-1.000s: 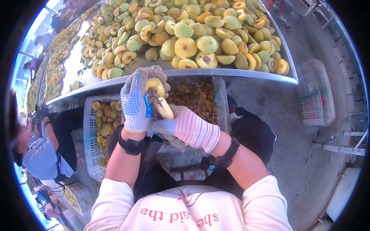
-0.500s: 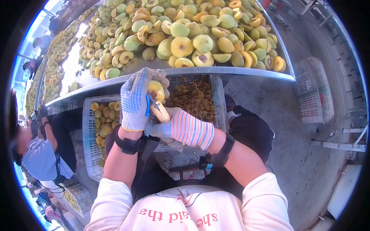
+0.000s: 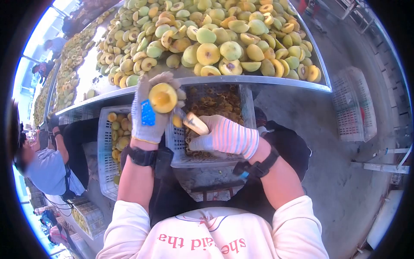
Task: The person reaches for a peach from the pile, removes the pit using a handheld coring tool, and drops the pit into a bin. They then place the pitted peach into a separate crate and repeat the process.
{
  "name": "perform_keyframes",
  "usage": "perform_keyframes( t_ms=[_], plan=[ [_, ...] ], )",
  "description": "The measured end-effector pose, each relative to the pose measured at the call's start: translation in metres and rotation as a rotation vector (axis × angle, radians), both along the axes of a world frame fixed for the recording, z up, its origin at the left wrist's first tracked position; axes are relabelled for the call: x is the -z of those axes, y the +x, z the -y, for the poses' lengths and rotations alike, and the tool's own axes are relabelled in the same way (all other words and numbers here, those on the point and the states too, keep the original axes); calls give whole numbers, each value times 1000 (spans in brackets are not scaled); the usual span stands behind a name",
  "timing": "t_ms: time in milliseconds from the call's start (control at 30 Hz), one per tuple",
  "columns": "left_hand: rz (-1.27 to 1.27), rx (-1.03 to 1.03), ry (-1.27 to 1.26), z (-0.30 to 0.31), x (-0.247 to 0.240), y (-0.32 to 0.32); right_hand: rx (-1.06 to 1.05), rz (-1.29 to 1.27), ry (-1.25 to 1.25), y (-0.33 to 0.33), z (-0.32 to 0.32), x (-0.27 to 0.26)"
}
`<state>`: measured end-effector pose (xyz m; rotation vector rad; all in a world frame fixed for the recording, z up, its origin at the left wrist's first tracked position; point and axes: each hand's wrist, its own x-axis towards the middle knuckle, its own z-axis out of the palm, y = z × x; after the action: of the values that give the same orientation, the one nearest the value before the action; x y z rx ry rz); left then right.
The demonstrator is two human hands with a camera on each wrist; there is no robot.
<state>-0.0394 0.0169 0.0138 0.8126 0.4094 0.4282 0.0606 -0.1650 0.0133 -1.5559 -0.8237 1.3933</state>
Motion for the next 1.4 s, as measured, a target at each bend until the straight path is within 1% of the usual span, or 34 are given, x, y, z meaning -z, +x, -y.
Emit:
perform_keyframes(
  t_ms=[33,67,100,133,167,200,267,300,333,400,467,567,600,667,767,867,900,933,1000,1033,1133,1167,1200,1267,1367,1400],
  plan=[
    [73,23,66,-5,-7,-12,-80,295,-88,2,-1,9],
    [-15,-107,235,-6,-15,-27,-151,593,-180,5,0,14],
    [-64,-197,281,-18,-16,-45,-110,568,-112,5,8,12],
    [-85,-199,226,-36,-21,-65,-68,542,-46,4,18,11],
    [-318,-357,583,-44,-26,-79,-26,516,21,5,26,10],
    [-700,-425,997,-65,-25,-91,50,498,3,7,30,5],
    [-1114,-459,1545,-74,-25,-79,186,459,-29,10,29,-8],
    [-999,-324,1523,-65,-28,-59,257,409,-26,10,28,-7],
    [-882,-189,1492,-51,-29,-30,300,417,26,10,29,-5],
    [-653,-32,1582,-37,2,36,389,441,124,13,33,0],
    [-833,99,1588,2,10,91,449,441,141,18,36,3],
    [-902,53,1718,14,33,130,492,424,63,28,42,5],
    [-853,102,1680,9,26,129,503,429,59,30,43,7],
    [-755,180,1660,-4,30,125,510,437,60,32,43,9],
    [-585,264,1779,-11,31,117,526,461,71,28,34,5],
    [-583,171,1895,-9,38,114,544,439,164,22,26,14],
    [-657,174,1873,-8,31,113,550,420,150,21,25,14],
    [-666,121,1751,-13,33,112,556,400,136,21,25,14],
    [-686,30,1515,-48,48,102,590,397,125,21,23,12],
    [-655,10,1705,-79,68,96,611,415,128,21,22,10],
    [-683,155,1780,-88,54,84,614,457,130,18,13,10],
    [-812,142,1460,-59,25,88,603,481,140,17,11,12],
    [-828,170,1555,-43,28,94,593,507,148,17,8,13],
    [-846,232,1741,-20,34,106,591,461,139,15,6,12],
    [-1084,319,1649,-5,12,122,579,454,134,15,11,15],
    [-1035,342,1648,-9,14,126,571,460,137,16,12,16]
  ],
)
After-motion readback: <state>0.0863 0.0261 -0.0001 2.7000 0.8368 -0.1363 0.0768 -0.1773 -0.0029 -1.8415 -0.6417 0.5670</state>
